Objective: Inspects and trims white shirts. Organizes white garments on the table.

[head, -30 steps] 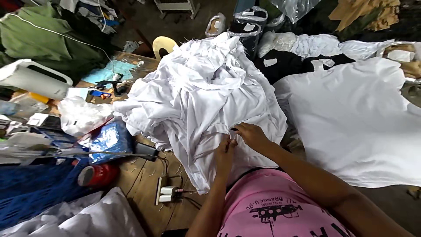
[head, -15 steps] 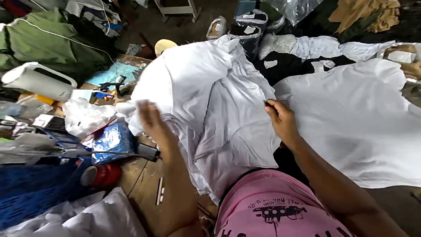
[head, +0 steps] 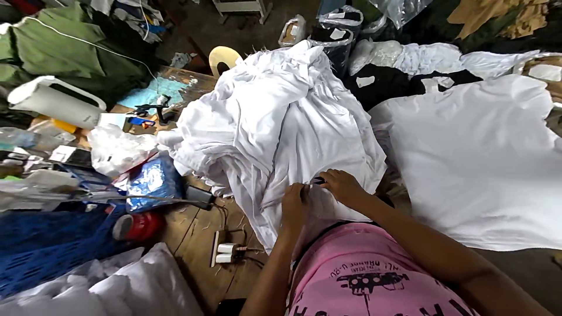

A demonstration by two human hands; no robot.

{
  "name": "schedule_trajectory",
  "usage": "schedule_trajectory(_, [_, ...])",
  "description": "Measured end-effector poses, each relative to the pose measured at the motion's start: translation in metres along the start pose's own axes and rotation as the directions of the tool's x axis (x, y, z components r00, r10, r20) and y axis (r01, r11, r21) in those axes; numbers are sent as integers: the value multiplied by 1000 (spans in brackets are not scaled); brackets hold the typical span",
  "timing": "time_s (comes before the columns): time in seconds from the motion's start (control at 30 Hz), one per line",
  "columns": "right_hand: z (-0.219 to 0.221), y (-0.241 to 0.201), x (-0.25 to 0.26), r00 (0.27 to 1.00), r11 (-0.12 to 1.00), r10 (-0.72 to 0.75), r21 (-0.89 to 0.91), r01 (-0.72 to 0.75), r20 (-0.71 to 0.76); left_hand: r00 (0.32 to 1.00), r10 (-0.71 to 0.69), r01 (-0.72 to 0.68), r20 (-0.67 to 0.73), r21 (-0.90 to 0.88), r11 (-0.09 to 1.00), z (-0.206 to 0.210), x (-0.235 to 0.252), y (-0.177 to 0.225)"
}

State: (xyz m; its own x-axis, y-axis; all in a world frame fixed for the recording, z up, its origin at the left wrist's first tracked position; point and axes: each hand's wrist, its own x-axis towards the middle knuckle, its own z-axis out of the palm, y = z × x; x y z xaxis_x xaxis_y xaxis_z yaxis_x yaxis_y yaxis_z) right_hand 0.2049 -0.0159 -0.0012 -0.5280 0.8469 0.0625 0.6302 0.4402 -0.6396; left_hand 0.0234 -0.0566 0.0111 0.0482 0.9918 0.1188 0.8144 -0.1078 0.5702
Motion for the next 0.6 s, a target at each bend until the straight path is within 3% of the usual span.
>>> schedule_trajectory(0.07, [5,-4,4,999,999,-41,-14,41,1,997,47,-50,-64,-43,998,4,-5,3])
schedule_trajectory(0.17, [6,-5,8,999,1000,-23,-10,22,-49,999,22,-22,-36,-20,1000,7,-8,8])
schedule_trajectory(0.23, [0,2,8,989,1000,11,20,-9,-145,985,-114,98,133,124,987,2,-8,17])
schedule_trajectory(0.27, [-7,6,8,982,998,39,54,-29,-183,936,-226,166,269,231,959,-2,-5,27])
schedule_trajectory(0.33, [-24,10,8,965,992,91,107,-66,-244,820,-291,121,492,348,930,-4,1,49])
schedule_trajectory(0.37, [-33,10,8,953,989,114,121,-82,-282,780,-257,65,570,334,940,-6,4,60])
schedule_trajectory(0.5, [-59,12,9,883,989,111,140,-52,-456,750,-7,5,661,4,1000,-19,24,66])
schedule_trajectory(0.6, [-64,11,5,885,979,133,200,-46,-447,664,121,-74,738,-96,993,-19,34,54])
